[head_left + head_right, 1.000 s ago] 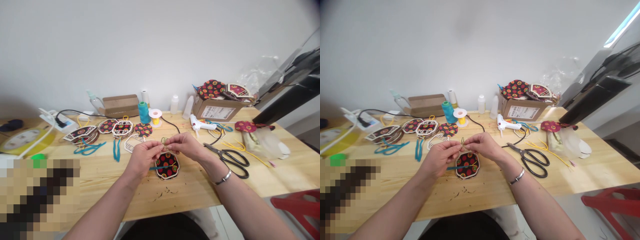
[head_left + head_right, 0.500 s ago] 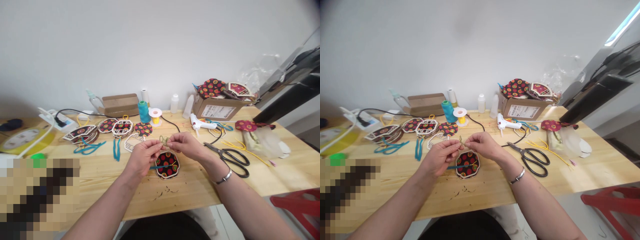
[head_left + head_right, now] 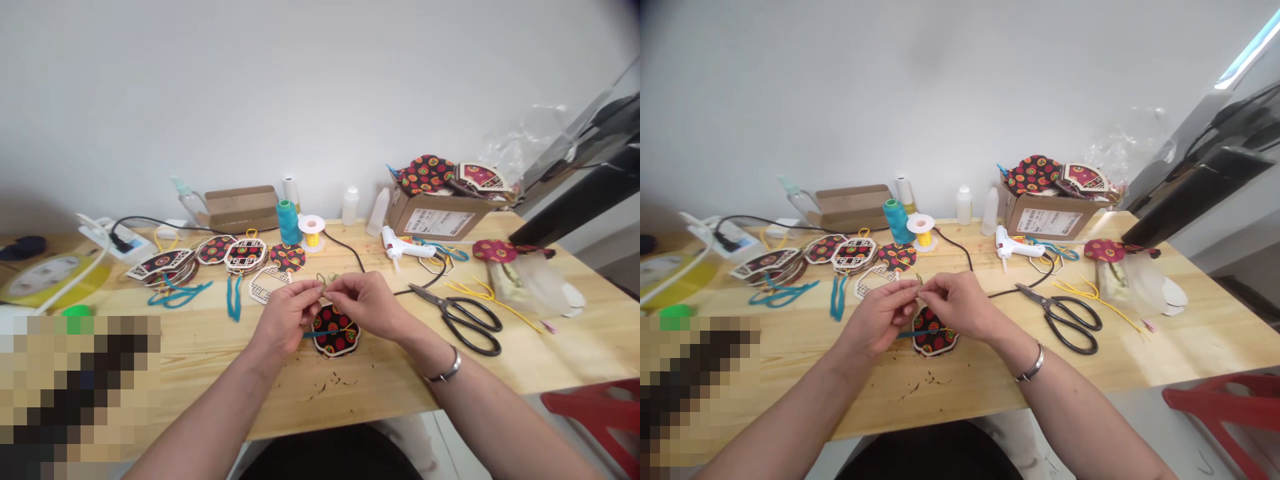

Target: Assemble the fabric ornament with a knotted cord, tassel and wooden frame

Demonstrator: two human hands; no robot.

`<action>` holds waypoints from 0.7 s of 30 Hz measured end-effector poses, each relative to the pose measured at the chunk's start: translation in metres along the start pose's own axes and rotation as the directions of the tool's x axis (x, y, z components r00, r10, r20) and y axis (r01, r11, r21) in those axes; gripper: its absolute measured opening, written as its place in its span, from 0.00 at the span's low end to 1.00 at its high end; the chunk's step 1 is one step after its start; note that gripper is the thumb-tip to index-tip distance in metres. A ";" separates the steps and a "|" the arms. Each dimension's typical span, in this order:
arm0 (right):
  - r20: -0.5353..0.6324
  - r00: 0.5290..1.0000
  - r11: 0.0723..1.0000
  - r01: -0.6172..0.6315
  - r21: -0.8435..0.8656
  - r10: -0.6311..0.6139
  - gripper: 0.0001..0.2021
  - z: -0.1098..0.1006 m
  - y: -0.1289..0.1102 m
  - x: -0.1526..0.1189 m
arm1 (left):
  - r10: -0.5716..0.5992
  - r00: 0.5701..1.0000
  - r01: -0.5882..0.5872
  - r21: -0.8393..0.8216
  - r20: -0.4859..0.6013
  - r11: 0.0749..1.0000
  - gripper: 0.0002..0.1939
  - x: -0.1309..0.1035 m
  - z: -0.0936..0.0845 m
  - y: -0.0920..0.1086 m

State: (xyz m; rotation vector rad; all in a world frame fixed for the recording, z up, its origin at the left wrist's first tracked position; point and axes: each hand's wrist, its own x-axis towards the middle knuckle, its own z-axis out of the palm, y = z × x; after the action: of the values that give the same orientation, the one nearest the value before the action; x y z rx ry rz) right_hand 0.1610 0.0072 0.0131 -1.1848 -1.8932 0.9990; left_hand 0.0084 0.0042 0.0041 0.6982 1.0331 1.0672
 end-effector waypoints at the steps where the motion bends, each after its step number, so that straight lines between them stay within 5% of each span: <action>1: -0.013 0.999 0.997 0.041 -0.066 -0.042 0.09 0.002 0.000 -0.001 | -0.013 1.000 0.013 -0.019 0.007 1.000 0.13 0.000 0.000 0.000; 5: -0.034 0.967 0.893 0.218 -0.394 -0.251 0.10 0.007 0.001 -0.006 | -0.076 0.995 0.082 -0.102 0.061 0.991 0.10 0.001 -0.003 0.000; 10: 0.060 0.881 0.605 0.370 -0.705 -0.469 0.09 0.011 0.006 -0.008 | -0.157 0.979 0.182 -0.213 0.128 0.960 0.06 0.004 -0.006 0.000; 15: 0.169 0.830 0.402 0.423 -0.812 -0.531 0.08 0.012 0.004 -0.010 | -0.189 0.971 0.223 -0.261 0.148 0.939 0.05 0.006 -0.007 -0.002; 21: 0.182 0.801 0.277 0.396 -0.876 -0.571 0.10 0.017 -0.003 -0.012 | -0.208 0.960 0.253 -0.270 0.187 0.929 0.06 0.007 -0.007 -0.004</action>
State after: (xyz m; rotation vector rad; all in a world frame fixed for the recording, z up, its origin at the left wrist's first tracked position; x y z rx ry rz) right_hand 0.1499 -0.0084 0.0058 -0.9707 -2.4633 -0.5954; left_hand 0.0039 0.0098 -0.0041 0.4006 0.7806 0.9185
